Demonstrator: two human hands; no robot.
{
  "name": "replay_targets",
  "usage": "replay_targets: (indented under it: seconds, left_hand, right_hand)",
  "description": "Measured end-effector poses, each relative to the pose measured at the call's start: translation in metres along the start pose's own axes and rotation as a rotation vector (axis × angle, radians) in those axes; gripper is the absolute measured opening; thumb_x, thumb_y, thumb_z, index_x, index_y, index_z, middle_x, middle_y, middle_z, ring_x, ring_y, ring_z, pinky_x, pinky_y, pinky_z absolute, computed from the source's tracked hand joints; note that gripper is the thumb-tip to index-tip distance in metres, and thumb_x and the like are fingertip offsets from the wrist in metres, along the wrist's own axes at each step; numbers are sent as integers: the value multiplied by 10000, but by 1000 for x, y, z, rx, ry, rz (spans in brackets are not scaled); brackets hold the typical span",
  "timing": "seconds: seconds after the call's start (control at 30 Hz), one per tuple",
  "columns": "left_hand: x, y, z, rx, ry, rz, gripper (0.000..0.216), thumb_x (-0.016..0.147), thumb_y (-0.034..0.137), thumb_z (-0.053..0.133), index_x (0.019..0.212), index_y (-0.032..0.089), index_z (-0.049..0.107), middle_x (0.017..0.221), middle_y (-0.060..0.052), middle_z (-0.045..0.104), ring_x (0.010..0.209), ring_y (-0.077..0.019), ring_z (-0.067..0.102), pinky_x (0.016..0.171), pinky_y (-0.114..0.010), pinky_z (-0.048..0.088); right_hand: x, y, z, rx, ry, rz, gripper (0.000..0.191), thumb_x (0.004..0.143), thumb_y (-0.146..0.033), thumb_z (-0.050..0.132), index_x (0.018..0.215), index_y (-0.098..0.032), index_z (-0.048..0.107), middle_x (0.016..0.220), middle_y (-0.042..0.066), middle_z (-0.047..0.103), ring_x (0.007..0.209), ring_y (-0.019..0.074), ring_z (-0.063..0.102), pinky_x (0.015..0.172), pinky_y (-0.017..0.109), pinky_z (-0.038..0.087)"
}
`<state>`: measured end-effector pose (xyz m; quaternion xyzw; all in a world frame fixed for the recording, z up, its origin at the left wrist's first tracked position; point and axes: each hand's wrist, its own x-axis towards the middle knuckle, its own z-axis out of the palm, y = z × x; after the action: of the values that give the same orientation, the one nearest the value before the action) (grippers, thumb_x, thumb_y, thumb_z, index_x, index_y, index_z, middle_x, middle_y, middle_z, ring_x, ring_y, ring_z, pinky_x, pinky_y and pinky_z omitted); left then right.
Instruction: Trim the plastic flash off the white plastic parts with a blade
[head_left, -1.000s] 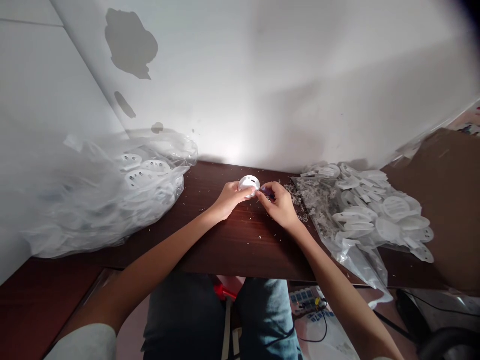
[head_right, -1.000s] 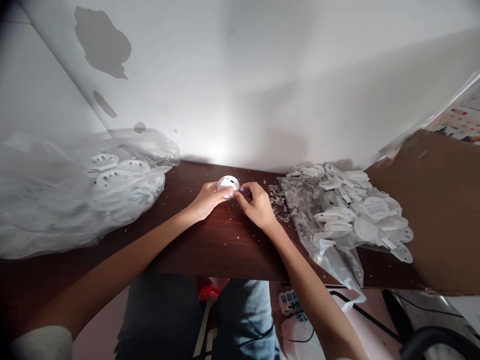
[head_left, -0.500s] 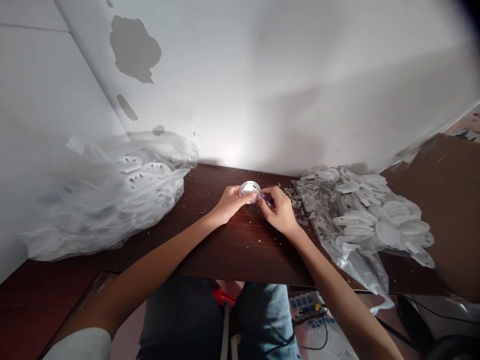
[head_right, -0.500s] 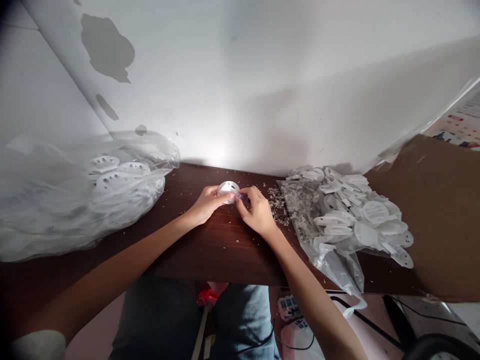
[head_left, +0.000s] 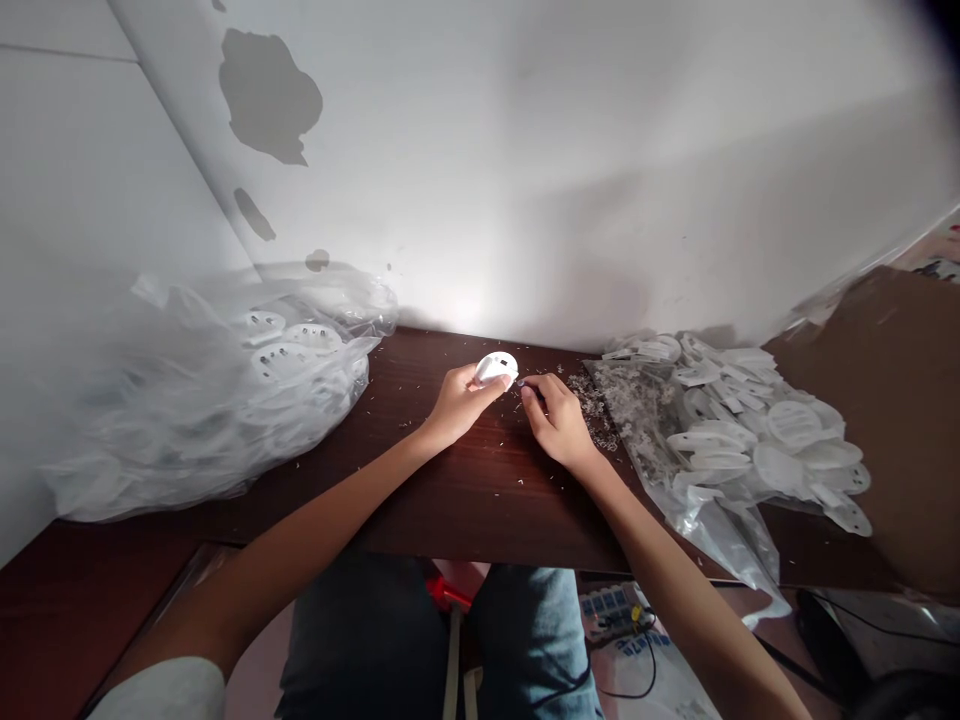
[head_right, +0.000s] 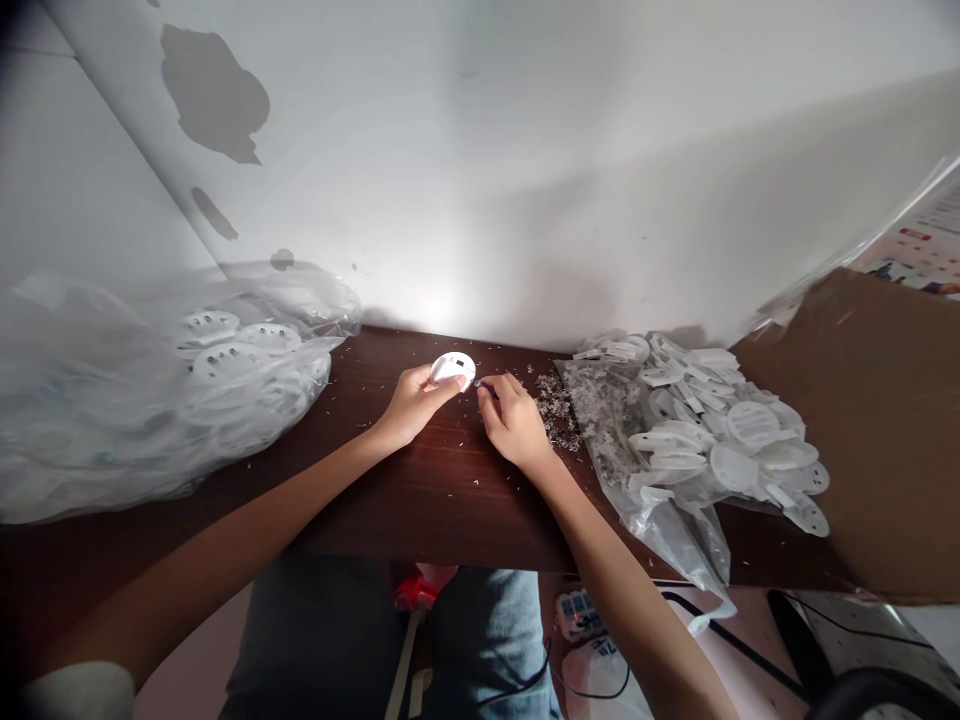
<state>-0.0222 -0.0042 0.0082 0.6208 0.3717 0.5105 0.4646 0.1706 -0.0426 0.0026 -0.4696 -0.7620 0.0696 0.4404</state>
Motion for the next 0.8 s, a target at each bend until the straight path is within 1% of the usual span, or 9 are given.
replay_targets:
  seconds: [0.13, 0.43, 0.53, 0.7, 0.8]
  left_hand:
    - [-1, 1, -1, 93, 1, 43, 341, 848, 486, 771, 836, 148, 730, 738, -11, 665, 695, -150, 576, 624, -256, 409]
    - [-2, 2, 0, 157, 7, 78, 341, 873, 494, 738, 908, 155, 749, 789, -25, 711, 736, -170, 622, 666, -262, 453]
    - [-2, 3, 0, 155, 7, 72, 331, 872, 483, 741, 912, 155, 749, 799, -28, 714, 740, -169, 623, 671, -262, 453]
    - [-2, 4, 0, 178, 13, 70, 332, 868, 487, 741, 864, 155, 733, 741, -13, 679, 693, -156, 592, 625, -256, 413]
    - [-2, 3, 0, 176, 18, 79, 330, 868, 486, 741, 882, 156, 741, 758, -20, 694, 706, -161, 603, 640, -260, 429]
  right_hand:
    - [-1, -2, 2, -29, -32, -4, 252, 1097, -363, 456, 1140, -205, 647, 1004, 97, 677, 890, 241, 649, 823, 373, 513]
    - [-2, -2, 4, -33, -20, 8, 248, 1098, -344, 451, 1137, -202, 650, 1022, 102, 679, 902, 238, 652, 831, 366, 512]
    - [-3, -3, 4, -41, -28, 20, 253, 1095, -354, 461, 1145, -200, 655, 1017, 102, 678, 875, 236, 653, 801, 367, 514]
    - [-4, -5, 4, -66, -30, 30, 273, 1098, -366, 449, 1142, -199, 660, 1007, 105, 678, 855, 236, 652, 781, 371, 517]
    - [-4, -6, 4, -80, -29, 33, 278, 1097, -368, 449, 1144, -197, 662, 1018, 109, 680, 855, 237, 653, 779, 371, 523]
